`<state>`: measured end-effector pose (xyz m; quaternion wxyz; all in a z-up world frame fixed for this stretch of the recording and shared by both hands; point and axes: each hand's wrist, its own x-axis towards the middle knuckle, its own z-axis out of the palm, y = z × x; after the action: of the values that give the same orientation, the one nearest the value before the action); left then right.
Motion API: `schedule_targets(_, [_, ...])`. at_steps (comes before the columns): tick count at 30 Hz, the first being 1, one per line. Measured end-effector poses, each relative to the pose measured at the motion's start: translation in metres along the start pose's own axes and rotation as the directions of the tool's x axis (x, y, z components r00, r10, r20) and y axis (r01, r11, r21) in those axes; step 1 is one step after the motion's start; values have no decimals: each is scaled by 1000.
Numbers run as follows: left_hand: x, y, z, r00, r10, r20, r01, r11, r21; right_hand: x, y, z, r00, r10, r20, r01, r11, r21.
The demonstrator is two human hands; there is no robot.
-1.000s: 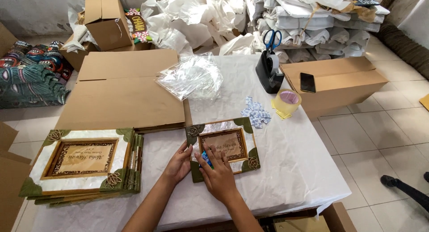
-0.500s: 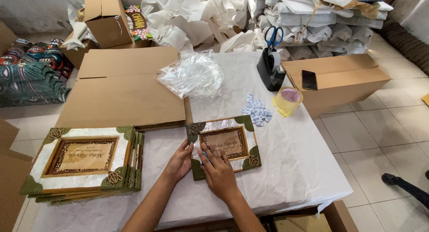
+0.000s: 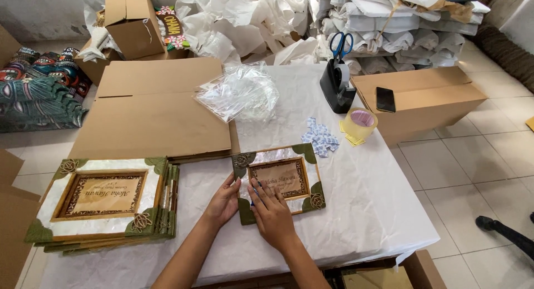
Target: Cleaning the edges and surface of decorative photo frames using a cloth before final packaging.
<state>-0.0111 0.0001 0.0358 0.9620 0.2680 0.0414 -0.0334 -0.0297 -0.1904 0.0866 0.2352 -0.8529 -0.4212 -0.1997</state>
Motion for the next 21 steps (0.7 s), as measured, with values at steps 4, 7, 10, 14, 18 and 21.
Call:
schedule_targets(4, [-1,1,4,1000,9,10,-9,1000,8,1,-1,-2,1000,26,-5,-26,998,53])
schedule_targets(7, [-2,4,14,999,9,-40,-9,1000,-1,2,1,-5,994,100,-37,-97,992,81])
schedule_targets(10, [-4,5,16,996,-5,-85,6,1000,13,2,2,-8,979,176,-101,-157,973,169])
schedule_targets(14, [-3,3,12,997,-10,-79,12,1000,29,-1,6,-6,948,261,-182,-214,946,243])
schedule_targets(18, [5,-4,-11,999,-7,-52,8,1000,9,-3,9,-5,895,363,-258,-269,903,336])
schedule_targets(21, [3,-1,-4,997,-15,-79,15,1000,0,-5,12,-6,842,468,-267,-347,850,397])
